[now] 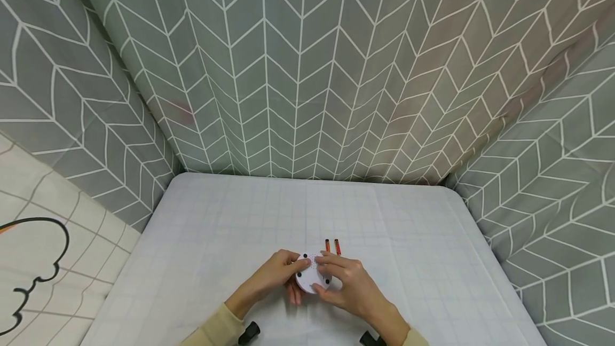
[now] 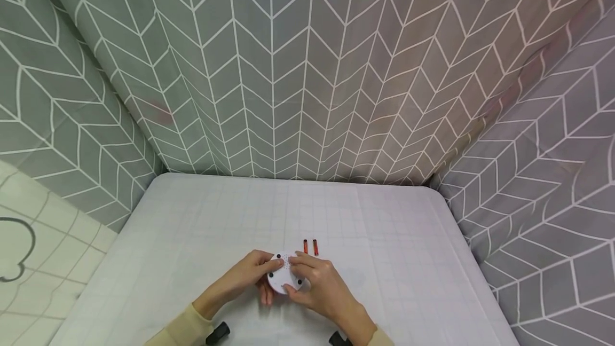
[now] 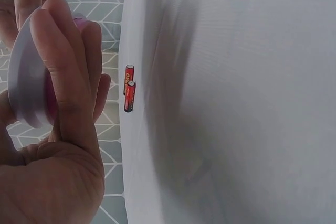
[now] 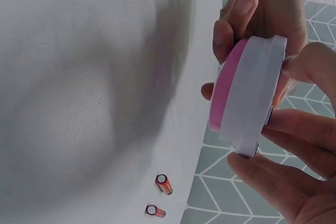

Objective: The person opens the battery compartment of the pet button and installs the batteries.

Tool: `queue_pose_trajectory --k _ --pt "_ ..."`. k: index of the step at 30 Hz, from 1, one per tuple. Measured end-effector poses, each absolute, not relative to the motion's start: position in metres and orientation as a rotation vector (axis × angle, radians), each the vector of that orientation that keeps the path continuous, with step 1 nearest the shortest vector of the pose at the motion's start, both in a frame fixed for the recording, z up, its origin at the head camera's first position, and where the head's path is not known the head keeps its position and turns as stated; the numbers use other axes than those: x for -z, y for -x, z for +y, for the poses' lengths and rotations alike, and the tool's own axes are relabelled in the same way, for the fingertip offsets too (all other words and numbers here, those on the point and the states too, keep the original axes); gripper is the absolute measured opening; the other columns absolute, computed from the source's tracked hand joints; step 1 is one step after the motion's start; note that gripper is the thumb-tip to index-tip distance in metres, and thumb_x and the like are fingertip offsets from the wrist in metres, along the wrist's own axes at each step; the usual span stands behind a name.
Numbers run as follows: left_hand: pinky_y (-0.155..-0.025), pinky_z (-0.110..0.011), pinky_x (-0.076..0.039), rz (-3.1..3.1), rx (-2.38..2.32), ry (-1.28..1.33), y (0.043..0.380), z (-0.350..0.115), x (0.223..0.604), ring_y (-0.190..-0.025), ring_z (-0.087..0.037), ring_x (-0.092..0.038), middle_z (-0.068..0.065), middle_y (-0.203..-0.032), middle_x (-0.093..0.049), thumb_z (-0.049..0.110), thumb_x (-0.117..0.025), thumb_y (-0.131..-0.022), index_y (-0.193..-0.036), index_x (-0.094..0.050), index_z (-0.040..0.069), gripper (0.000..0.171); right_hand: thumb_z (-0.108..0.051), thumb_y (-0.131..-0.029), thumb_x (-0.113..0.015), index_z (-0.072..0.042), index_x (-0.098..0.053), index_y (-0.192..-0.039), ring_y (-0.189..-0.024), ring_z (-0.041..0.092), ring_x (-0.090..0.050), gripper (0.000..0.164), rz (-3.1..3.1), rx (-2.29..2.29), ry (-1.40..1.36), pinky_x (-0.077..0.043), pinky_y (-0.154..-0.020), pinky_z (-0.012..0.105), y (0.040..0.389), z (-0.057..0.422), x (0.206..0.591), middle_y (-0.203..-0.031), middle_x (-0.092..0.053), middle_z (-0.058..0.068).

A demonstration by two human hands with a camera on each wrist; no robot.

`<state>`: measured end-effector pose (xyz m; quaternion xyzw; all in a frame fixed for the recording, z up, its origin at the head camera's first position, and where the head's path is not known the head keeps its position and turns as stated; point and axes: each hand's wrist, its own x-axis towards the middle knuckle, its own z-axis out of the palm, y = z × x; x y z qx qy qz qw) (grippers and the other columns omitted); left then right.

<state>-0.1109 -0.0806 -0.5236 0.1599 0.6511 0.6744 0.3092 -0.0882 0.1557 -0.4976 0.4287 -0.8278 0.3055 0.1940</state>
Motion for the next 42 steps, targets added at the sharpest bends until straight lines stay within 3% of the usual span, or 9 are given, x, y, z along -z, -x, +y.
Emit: queue_pose_trajectory --k 10,20,42 --pt "-0.046 -0.029 -0.059 1.724 -1.775 -0.404 0.1083 -0.0804 0.5233 -0.048 -0.017 -0.07 -0.029 -0.072 -0.073 0.031 -0.059 -0.11 -0.106 -0.068 -0.005 0.037 -0.022 -0.082 -0.092 -0.005 -0.078 -0.098 -0.112 0.029 -0.076 0.027 -2.322 -0.857 -1.24 -0.061 -0.094 0.029 0.0889 0.1585 0.498 -0.117 -0.077 0.009" --pt "-0.046 -0.028 -0.058 1.727 -1.788 -0.396 0.1083 -0.0797 0.5256 -0.048 -0.017 -0.069 -0.03 -0.073 -0.072 0.031 -0.059 -0.109 -0.107 -0.068 -0.005 0.037 -0.014 -0.076 -0.095 -0.005 -0.077 -0.094 -0.11 0.03 -0.077 0.027 -2.326 -0.889 -1.214 -0.061 -0.095 0.03 0.087 0.1553 0.4984 -0.116 -0.077 0.007" --pt "-0.046 -0.03 -0.058 1.765 -1.782 -0.399 0.1091 -0.0784 0.525 -0.047 -0.017 -0.069 -0.028 -0.071 -0.073 0.032 -0.06 -0.109 -0.104 -0.069 -0.003 0.037 -0.015 -0.071 -0.094 -0.008 -0.077 -0.09 -0.112 0.029 -0.076 0.027 -2.343 -0.762 -1.156 -0.063 -0.089 0.03 0.0855 0.1503 0.5009 -0.112 -0.076 0.007"
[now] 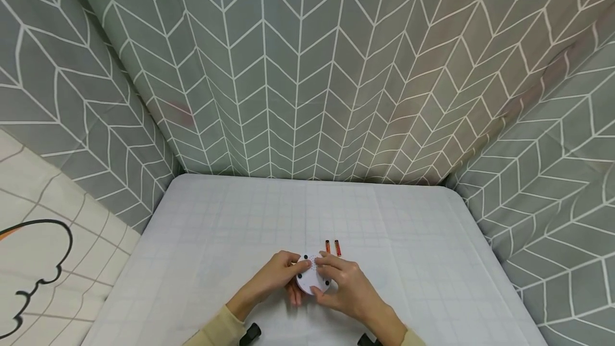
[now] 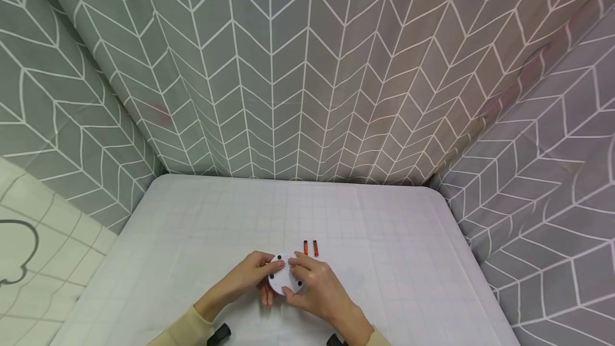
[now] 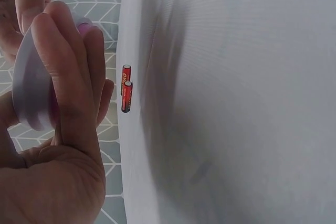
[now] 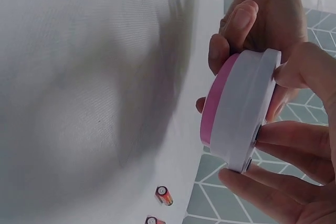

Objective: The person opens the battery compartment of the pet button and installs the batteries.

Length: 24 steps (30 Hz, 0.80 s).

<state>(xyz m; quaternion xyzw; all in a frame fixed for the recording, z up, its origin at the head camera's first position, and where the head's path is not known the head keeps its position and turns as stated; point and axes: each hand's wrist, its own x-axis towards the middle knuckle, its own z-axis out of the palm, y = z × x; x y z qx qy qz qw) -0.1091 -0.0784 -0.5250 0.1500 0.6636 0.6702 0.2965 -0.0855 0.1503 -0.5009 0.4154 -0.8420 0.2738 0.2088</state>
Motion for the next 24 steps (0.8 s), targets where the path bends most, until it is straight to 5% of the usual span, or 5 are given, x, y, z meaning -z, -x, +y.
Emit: queue_pose_trajectory --k 10,24 --pt "-0.046 -0.03 -0.059 1.747 -1.786 -0.408 0.1081 -0.0779 0.5219 -0.047 -0.017 -0.069 -0.032 -0.073 -0.072 0.033 -0.06 -0.109 -0.104 -0.07 -0.003 0.037 -0.015 -0.069 -0.091 -0.01 -0.074 -0.087 -0.111 0.027 -0.077 0.025 -2.325 -0.702 -1.157 -0.064 -0.086 0.03 0.086 0.1491 0.5007 -0.11 -0.075 0.006" --pt "-0.047 -0.029 -0.059 1.715 -1.789 -0.431 0.1088 -0.0798 0.5258 -0.048 -0.016 -0.07 -0.02 -0.07 -0.075 0.032 -0.057 -0.111 -0.105 -0.07 -0.002 0.037 -0.014 -0.07 -0.089 -0.008 -0.075 -0.087 -0.108 0.031 -0.077 0.022 -2.329 -0.726 -1.163 -0.065 -0.085 0.034 0.083 0.1486 0.4988 -0.11 -0.078 0.009"
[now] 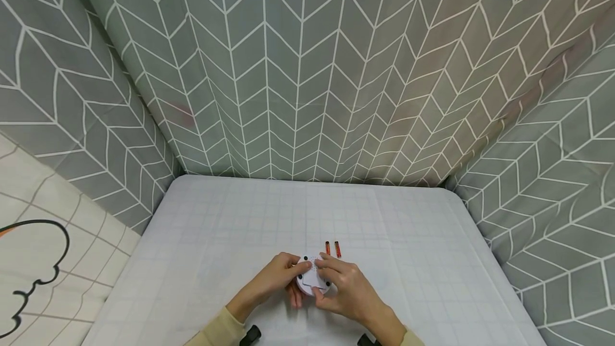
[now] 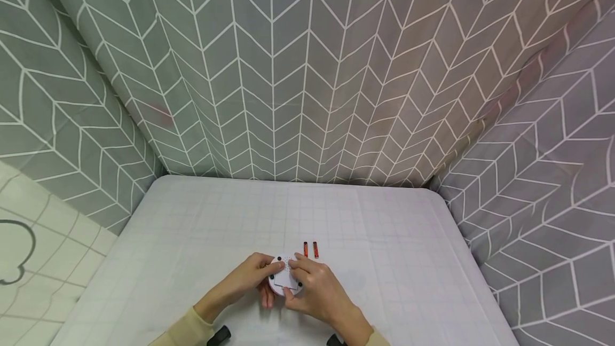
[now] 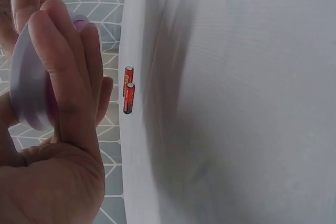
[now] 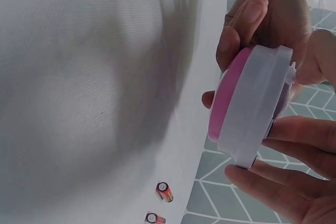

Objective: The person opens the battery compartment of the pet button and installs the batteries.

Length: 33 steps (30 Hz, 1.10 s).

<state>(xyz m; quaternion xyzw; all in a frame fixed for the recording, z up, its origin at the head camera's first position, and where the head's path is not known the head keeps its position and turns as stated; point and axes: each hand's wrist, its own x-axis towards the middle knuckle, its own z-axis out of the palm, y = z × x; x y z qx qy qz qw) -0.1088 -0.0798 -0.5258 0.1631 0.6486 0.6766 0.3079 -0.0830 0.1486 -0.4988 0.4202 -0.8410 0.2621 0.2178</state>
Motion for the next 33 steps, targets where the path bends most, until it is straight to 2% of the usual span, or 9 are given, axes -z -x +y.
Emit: queue_pose_trajectory --k 5,9,13,18,22,28,33 --pt "-0.047 -0.029 -0.059 1.709 -1.796 -0.434 0.1098 -0.0805 0.525 -0.049 -0.016 -0.07 -0.018 -0.07 -0.075 0.031 -0.057 -0.11 -0.105 -0.069 -0.004 0.038 -0.015 -0.072 -0.087 -0.008 -0.075 -0.087 -0.107 0.032 -0.078 0.02 -2.297 -0.724 -1.176 -0.065 -0.086 0.034 0.0847 0.1492 0.5004 -0.111 -0.078 0.009" --pt "-0.047 -0.029 -0.059 1.708 -1.801 -0.42 0.1103 -0.0805 0.5252 -0.049 -0.017 -0.07 -0.021 -0.071 -0.075 0.032 -0.058 -0.11 -0.107 -0.069 -0.005 0.038 -0.018 -0.077 -0.085 -0.009 -0.075 -0.089 -0.108 0.029 -0.077 0.018 -2.263 -0.723 -1.176 -0.065 -0.085 0.034 0.0863 0.1505 0.5016 -0.112 -0.077 0.007" --pt "-0.048 -0.029 -0.059 1.71 -1.801 -0.411 0.1099 -0.0802 0.5248 -0.049 -0.017 -0.07 -0.025 -0.073 -0.074 0.032 -0.058 -0.11 -0.107 -0.068 -0.005 0.038 -0.025 -0.083 -0.088 -0.009 -0.077 -0.096 -0.111 0.029 -0.076 0.023 -2.239 -0.75 -1.182 -0.064 -0.087 0.034 0.087 0.1514 0.5009 -0.114 -0.077 0.006" --pt "-0.048 -0.029 -0.059 1.706 -1.809 -0.424 0.1102 -0.08 0.5237 -0.05 -0.017 -0.07 -0.031 -0.075 -0.073 0.032 -0.057 -0.11 -0.108 -0.068 -0.005 0.039 -0.028 -0.081 -0.094 -0.007 -0.08 -0.099 -0.11 0.034 -0.076 0.031 -2.227 -0.824 -1.186 -0.063 -0.092 0.033 0.0881 0.1518 0.4979 -0.115 -0.079 0.007" --pt "-0.048 -0.029 -0.06 1.699 -1.814 -0.435 0.1105 -0.0806 0.5232 -0.05 -0.017 -0.07 -0.033 -0.076 -0.072 0.032 -0.056 -0.111 -0.109 -0.068 -0.006 0.04 -0.025 -0.084 -0.092 -0.008 -0.081 -0.096 -0.112 0.035 -0.076 0.023 -2.204 -0.798 -1.199 -0.064 -0.091 0.036 0.0877 0.1501 0.4954 -0.113 -0.08 0.006" --pt "-0.048 -0.029 -0.059 1.709 -1.826 -0.423 0.1104 -0.0807 0.5227 -0.05 -0.017 -0.07 -0.032 -0.075 -0.072 0.033 -0.056 -0.111 -0.108 -0.068 -0.005 0.04 -0.019 -0.085 -0.089 -0.011 -0.08 -0.092 -0.118 0.033 -0.072 0.014 -2.134 -0.79 -1.242 -0.064 -0.091 0.041 0.0872 0.147 0.4923 -0.11 -0.08 0.003" --pt "-0.048 -0.029 -0.059 1.728 -1.835 -0.396 0.1094 -0.0813 0.5224 -0.049 -0.016 -0.069 -0.024 -0.072 -0.073 0.033 -0.058 -0.11 -0.105 -0.067 -0.005 0.04 -0.021 -0.08 -0.094 -0.013 -0.077 -0.095 -0.11 0.026 -0.068 0.024 -2.092 -0.828 -1.301 -0.06 -0.095 0.04 0.0871 0.1462 0.4922 -0.107 -0.077 0.0"
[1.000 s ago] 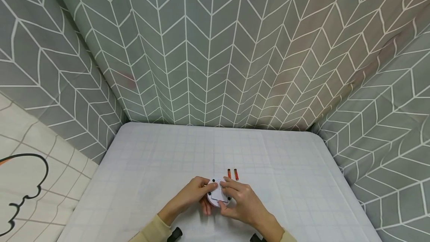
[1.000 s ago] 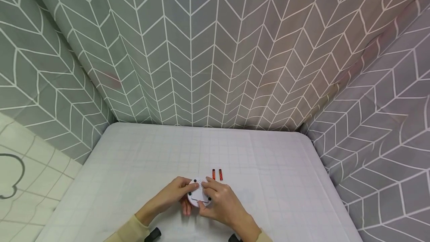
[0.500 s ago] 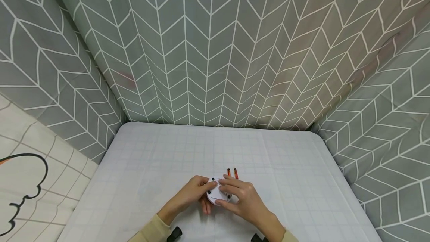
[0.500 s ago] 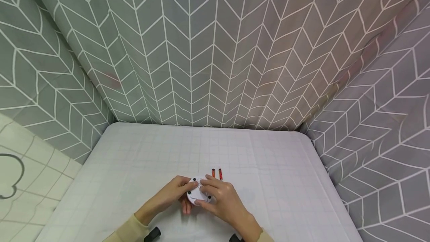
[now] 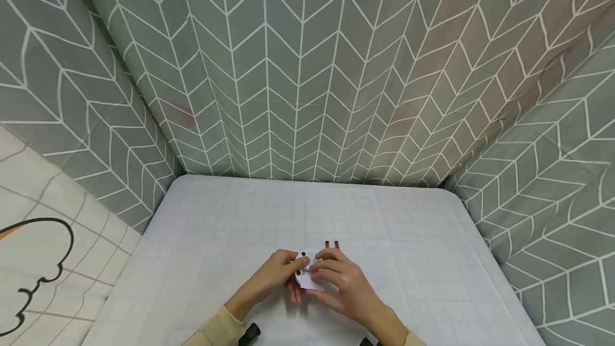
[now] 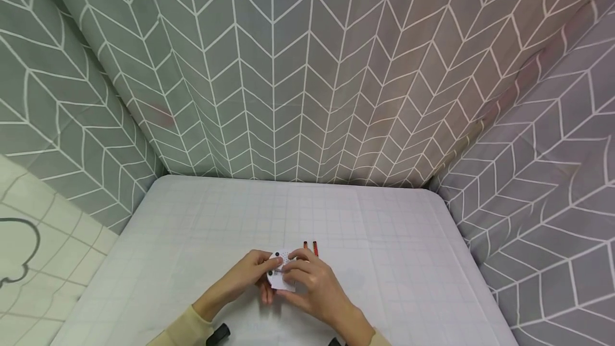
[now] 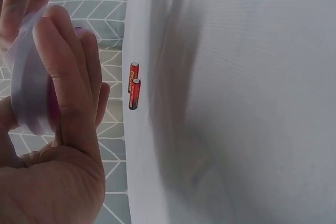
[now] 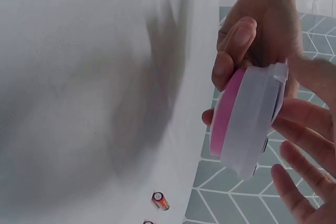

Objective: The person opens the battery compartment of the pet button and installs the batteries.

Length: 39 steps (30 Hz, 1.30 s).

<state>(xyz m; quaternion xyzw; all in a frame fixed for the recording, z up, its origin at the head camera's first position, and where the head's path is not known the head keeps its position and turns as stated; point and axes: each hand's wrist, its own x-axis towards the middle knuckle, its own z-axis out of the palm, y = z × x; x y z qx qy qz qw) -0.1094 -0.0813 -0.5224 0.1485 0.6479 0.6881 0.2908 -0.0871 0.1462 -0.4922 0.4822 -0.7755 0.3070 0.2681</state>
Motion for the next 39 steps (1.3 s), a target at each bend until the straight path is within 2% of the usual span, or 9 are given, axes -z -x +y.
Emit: queue_pose_trajectory --k 4,10,14,29,39 --pt "-0.048 -0.029 -0.059 1.74 -1.834 -0.379 0.109 -0.081 0.523 -0.049 -0.016 -0.069 -0.015 -0.07 -0.074 0.032 -0.058 -0.11 -0.104 -0.067 -0.005 0.039 -0.022 -0.077 -0.096 -0.014 -0.076 -0.097 -0.103 0.022 -0.064 0.03 -2.113 -0.847 -1.306 -0.056 -0.093 0.034 0.087 0.147 0.494 -0.108 -0.075 -0.002" --pt "-0.047 -0.028 -0.059 1.73 -1.838 -0.365 0.108 -0.08 0.525 -0.049 -0.016 -0.069 -0.014 -0.07 -0.074 0.031 -0.058 -0.11 -0.104 -0.066 -0.005 0.038 -0.023 -0.077 -0.096 -0.015 -0.076 -0.097 -0.101 0.018 -0.063 0.029 -2.166 -0.872 -1.277 -0.054 -0.089 0.026 0.085 0.148 0.496 -0.109 -0.075 -0.003" --pt "-0.047 -0.028 -0.059 1.725 -1.837 -0.364 0.108 -0.08 0.525 -0.049 -0.016 -0.069 -0.013 -0.07 -0.074 0.032 -0.057 -0.11 -0.105 -0.066 -0.005 0.038 -0.024 -0.078 -0.096 -0.015 -0.077 -0.098 -0.102 0.018 -0.063 0.029 -2.196 -0.888 -1.267 -0.054 -0.09 0.025 0.084 0.149 0.496 -0.11 -0.075 -0.004" --pt "-0.048 -0.029 -0.059 1.75 -1.828 -0.364 0.112 -0.08 0.524 -0.049 -0.017 -0.07 -0.014 -0.069 -0.074 0.036 -0.057 -0.11 -0.109 -0.066 -0.005 0.042 -0.019 -0.076 -0.096 -0.013 -0.075 -0.1 -0.101 0.016 -0.065 0.033 -2.173 -0.976 -1.248 -0.052 -0.093 0.023 0.086 0.153 0.497 -0.111 -0.075 -0.002" --pt "-0.048 -0.029 -0.059 1.765 -1.819 -0.33 0.112 -0.082 0.525 -0.048 -0.016 -0.069 -0.02 -0.07 -0.074 0.035 -0.057 -0.11 -0.114 -0.066 -0.007 0.043 -0.027 -0.08 -0.095 -0.013 -0.077 -0.103 -0.103 0.016 -0.071 0.033 -2.286 -0.933 -1.143 -0.053 -0.096 0.019 0.082 0.167 0.498 -0.111 -0.077 -0.002"
